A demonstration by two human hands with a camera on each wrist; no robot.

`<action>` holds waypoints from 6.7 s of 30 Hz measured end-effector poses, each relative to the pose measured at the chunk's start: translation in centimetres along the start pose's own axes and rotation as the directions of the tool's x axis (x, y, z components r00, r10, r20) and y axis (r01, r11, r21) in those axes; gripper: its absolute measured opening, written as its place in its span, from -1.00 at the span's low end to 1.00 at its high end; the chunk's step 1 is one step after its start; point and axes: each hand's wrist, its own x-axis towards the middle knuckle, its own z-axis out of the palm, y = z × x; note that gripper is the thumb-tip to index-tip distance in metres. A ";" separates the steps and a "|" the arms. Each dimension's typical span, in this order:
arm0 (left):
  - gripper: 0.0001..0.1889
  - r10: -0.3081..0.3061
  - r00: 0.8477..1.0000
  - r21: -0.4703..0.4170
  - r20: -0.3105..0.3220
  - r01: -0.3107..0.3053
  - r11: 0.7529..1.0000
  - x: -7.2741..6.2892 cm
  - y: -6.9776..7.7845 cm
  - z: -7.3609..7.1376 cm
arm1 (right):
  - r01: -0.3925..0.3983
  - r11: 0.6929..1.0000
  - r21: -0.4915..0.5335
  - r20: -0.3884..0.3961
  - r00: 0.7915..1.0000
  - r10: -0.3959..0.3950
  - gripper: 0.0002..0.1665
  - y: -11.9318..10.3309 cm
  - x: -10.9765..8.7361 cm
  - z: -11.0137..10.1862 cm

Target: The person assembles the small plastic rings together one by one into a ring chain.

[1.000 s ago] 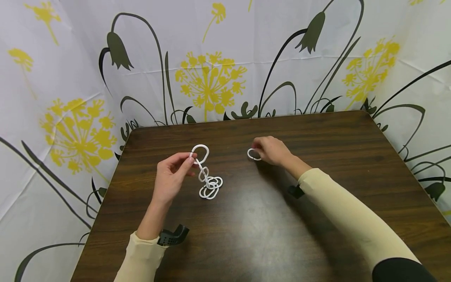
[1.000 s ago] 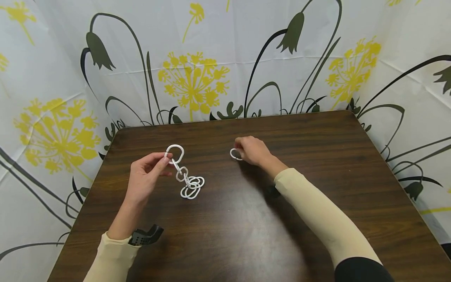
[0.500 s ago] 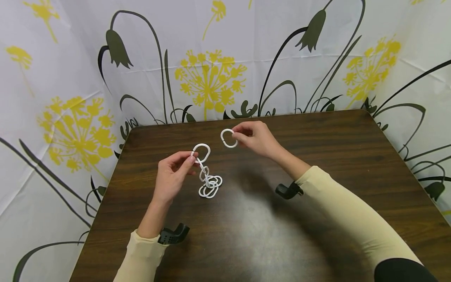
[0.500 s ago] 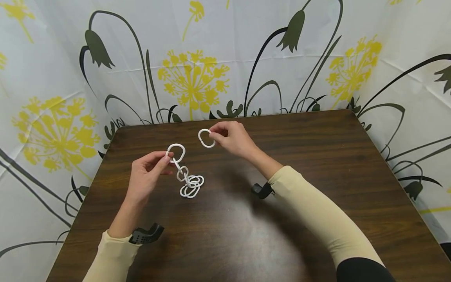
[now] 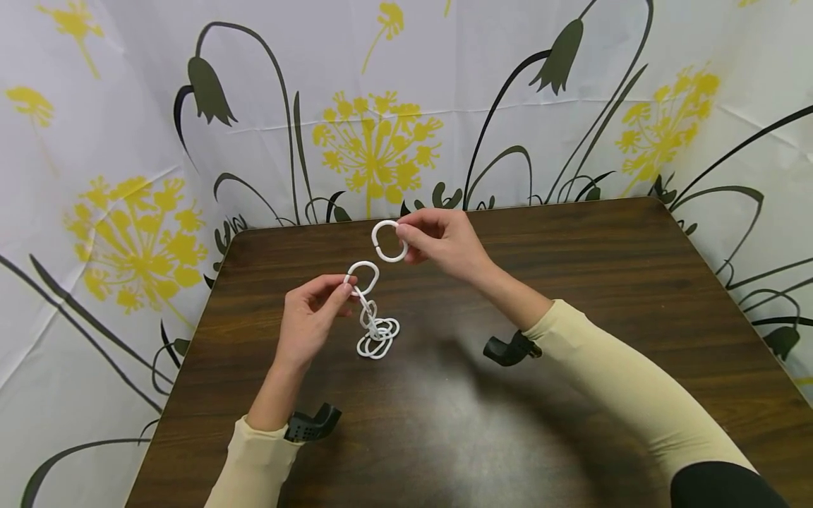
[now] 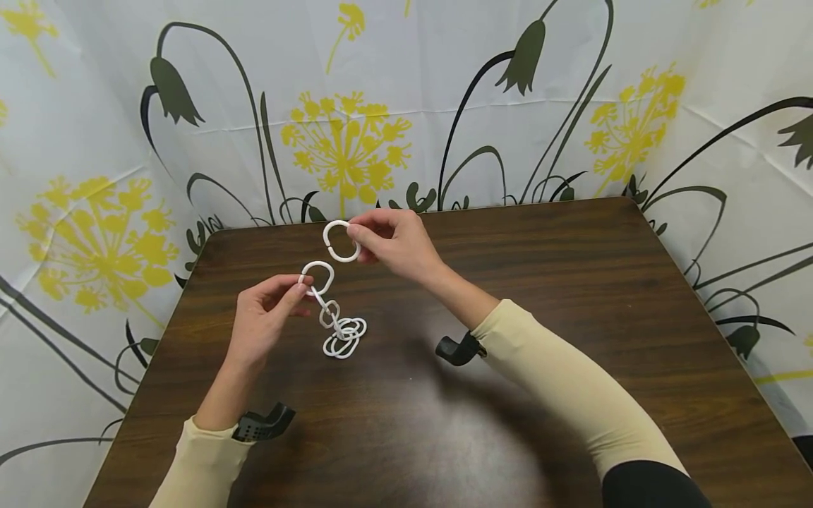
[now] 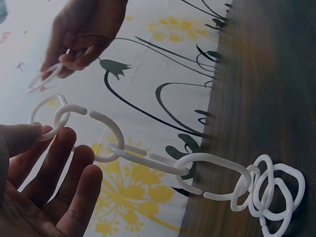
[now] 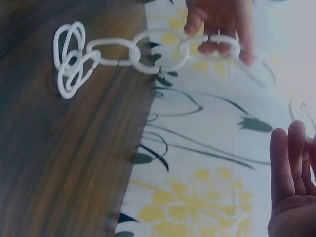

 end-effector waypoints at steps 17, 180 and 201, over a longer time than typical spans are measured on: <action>-0.83 0.022 1.000 0.041 0.014 -0.023 0.999 0.1 -0.2 -0.1 | -0.145 0.983 -0.116 0.123 0.980 0.159 -0.88 -0.5 0.9 3.3; -0.86 -0.217 0.928 0.896 0.304 -0.201 0.396 -4.7 -6.7 -4.2 | -0.626 0.780 -0.004 -0.233 0.759 0.608 -0.61 5.8 -11.9 -15.4; -0.82 -0.194 0.945 0.893 0.264 -0.164 0.419 -4.2 -8.0 -4.5 | -0.809 0.564 -0.162 -0.217 0.587 0.780 -0.70 9.4 -15.5 -16.9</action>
